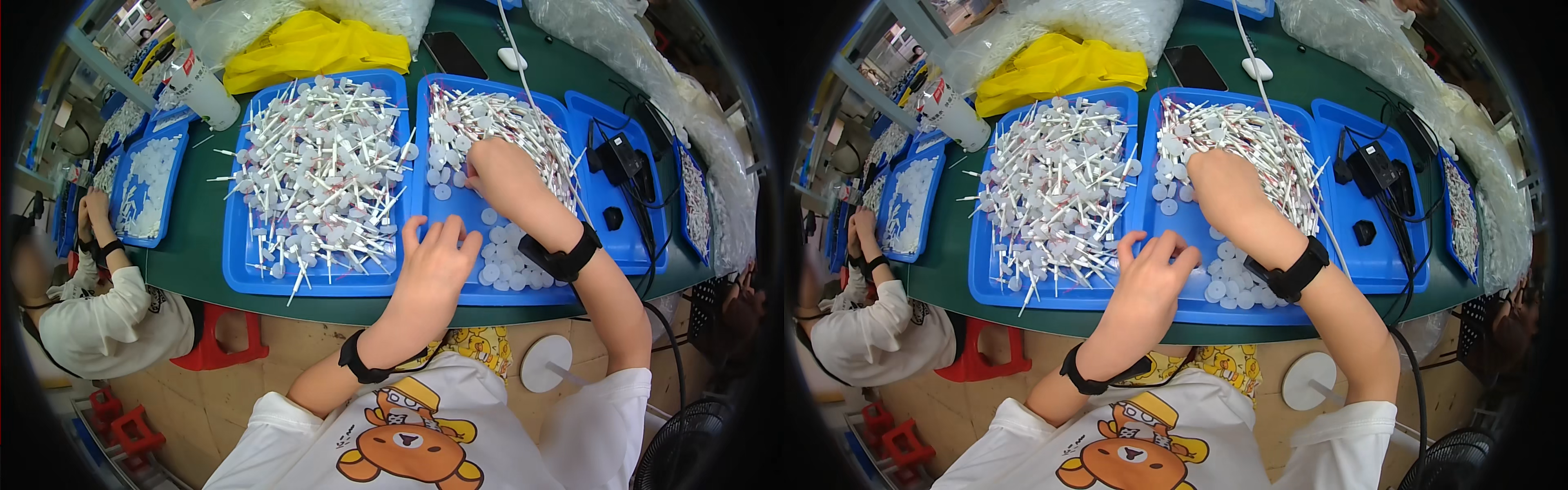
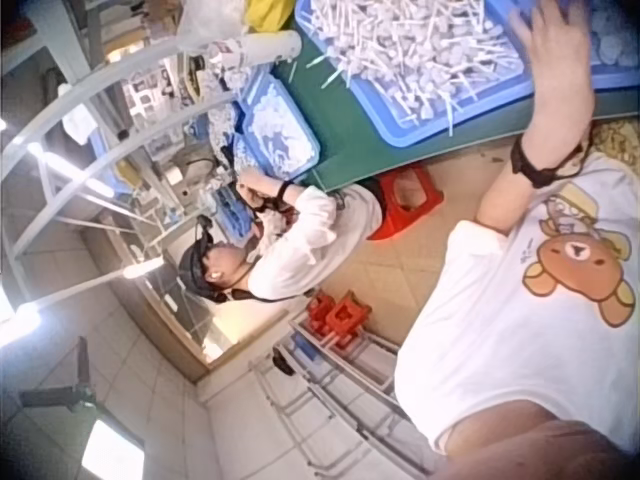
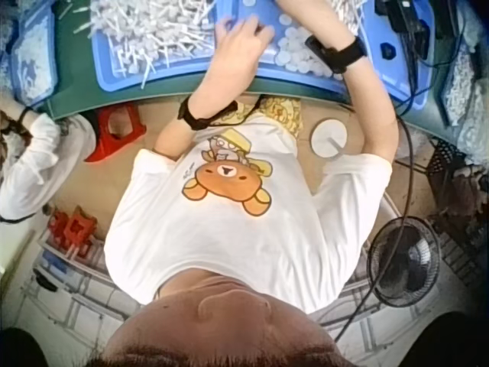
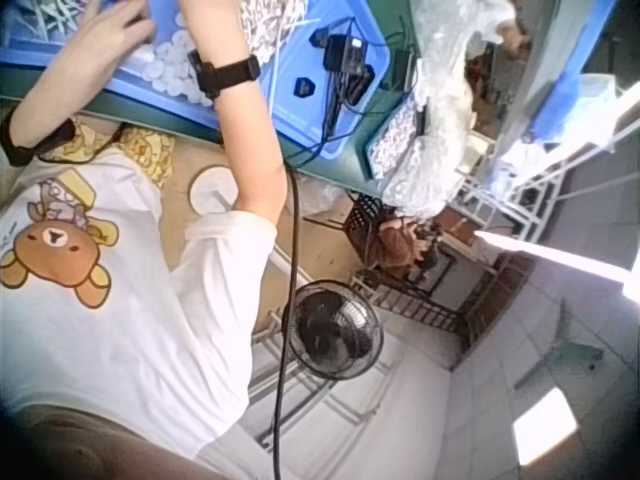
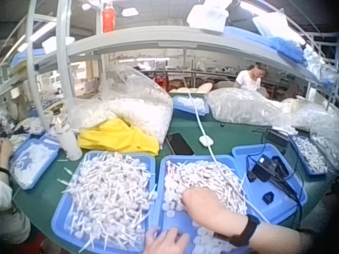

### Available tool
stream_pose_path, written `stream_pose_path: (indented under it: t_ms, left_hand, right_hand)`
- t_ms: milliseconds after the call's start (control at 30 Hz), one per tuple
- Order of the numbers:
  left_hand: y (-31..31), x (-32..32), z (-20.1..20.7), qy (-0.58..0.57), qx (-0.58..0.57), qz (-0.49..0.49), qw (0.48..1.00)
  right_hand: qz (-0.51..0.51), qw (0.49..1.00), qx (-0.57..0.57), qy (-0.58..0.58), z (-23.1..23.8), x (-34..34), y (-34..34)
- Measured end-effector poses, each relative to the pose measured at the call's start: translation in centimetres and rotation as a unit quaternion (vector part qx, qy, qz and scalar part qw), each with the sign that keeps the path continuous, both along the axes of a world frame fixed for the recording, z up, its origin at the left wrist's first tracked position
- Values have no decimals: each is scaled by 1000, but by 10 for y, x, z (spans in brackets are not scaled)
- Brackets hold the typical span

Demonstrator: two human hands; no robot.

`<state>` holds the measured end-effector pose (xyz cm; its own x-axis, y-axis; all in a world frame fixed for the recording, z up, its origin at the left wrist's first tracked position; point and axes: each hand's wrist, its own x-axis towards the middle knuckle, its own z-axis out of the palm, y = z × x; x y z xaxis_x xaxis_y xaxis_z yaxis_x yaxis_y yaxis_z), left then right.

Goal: The person repeatedly picks small white circular discs and thin white sticks from blue trays and presses them together by hand. The assembled units are placed into a tray. The person occasionally adjusts the head-mounted camera strap.

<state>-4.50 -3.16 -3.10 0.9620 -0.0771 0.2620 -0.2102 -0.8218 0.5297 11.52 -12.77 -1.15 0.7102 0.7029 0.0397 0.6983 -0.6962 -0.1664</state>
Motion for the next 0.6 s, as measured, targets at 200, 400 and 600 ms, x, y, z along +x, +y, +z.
stream_pose_path:
  t_ms: [200, 400, 600]
  left_hand:
    - [1, -3, -1, -39, -112, 10, 993]
    - [16, -17, 14, -4, -364, 34, 931]
    - [36, -31, 26, 91, -610, 7, 787]
  right_hand:
    - [6, 1000, -3, 4, 5, -3, 0]
    - [-51, 997, 44, -49, 29, -34, -28]
    - [-127, 968, 204, 75, 68, -80, -54]
